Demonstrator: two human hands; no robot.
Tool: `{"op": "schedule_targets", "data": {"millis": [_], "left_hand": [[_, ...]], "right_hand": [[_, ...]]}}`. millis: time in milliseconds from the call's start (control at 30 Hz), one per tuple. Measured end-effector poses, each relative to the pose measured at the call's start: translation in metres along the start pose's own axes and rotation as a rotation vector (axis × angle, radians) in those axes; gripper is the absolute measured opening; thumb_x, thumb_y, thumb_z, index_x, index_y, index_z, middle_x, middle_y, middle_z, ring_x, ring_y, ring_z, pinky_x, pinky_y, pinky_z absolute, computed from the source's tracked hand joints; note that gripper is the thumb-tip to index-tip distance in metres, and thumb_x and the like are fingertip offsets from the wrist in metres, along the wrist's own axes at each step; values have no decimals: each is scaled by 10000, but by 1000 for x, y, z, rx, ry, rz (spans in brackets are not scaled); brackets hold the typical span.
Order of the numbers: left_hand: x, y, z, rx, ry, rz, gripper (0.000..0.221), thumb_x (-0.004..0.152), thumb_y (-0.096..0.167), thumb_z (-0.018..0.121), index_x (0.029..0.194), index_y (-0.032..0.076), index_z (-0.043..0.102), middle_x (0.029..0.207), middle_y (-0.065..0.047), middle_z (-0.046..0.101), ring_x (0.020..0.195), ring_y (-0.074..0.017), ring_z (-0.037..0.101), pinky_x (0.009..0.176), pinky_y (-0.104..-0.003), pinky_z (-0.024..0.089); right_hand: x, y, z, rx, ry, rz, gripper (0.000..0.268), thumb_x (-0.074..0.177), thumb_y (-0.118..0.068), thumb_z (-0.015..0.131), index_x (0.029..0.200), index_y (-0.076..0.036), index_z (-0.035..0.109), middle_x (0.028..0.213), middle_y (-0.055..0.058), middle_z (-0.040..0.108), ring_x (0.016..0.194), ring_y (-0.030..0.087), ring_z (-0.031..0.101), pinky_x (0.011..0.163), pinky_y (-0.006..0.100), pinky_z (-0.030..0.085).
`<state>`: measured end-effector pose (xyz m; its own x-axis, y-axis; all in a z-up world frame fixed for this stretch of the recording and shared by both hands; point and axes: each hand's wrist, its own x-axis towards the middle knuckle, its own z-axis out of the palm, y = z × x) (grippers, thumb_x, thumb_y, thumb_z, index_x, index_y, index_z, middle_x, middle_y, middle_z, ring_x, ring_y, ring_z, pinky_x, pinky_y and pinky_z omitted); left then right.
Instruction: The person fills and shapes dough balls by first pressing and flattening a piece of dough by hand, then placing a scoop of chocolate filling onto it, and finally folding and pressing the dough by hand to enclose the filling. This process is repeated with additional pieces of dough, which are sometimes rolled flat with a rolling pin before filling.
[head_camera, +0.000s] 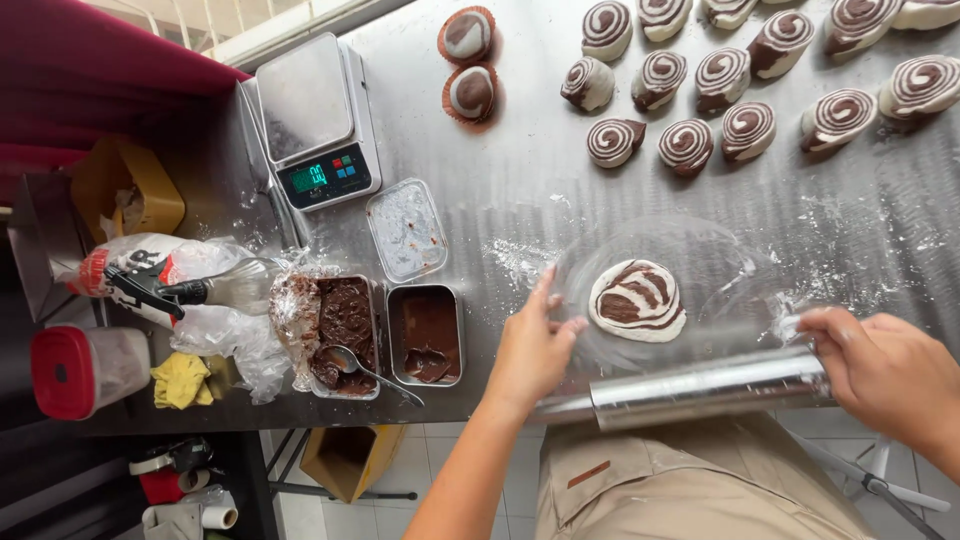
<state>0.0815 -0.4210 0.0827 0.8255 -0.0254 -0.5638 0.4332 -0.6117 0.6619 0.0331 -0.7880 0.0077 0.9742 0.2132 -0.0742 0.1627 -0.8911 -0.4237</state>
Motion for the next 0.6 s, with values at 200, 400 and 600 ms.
{"op": "schedule_targets", "data": {"millis": [200, 400, 600], "left_hand": [[-8, -31, -3, 185, 323, 174, 471, 1019, 207, 624, 1464, 90, 525, 912, -145, 743, 859, -356, 693, 785, -469, 528], [49, -62, 4, 339, 580, 374, 487, 1023, 170, 574, 1489, 99, 453, 952, -151, 720, 841, -399, 656, 729, -506, 513], [89, -52, -17, 319, 506, 298, 559, 1057, 231, 538, 1573, 169, 333, 848, -155, 699, 802, -411, 657, 694, -542, 486]], "right_hand": [[51, -15, 12, -118, -35, -4, 167, 994, -251, 603, 1155, -237, 645, 676, 72, 623, 648, 291, 651, 616, 456, 524], [91, -25, 22, -185, -74, -30, 198, 985, -261, 597, 1178, -226, 622, 617, 95, 624, 661, 342, 655, 591, 507, 523], [117, -17, 33, -206, 91, 3, 70, 1147, -241, 556, 1150, -178, 589, 641, 100, 613, 630, 320, 661, 580, 480, 497]]}}
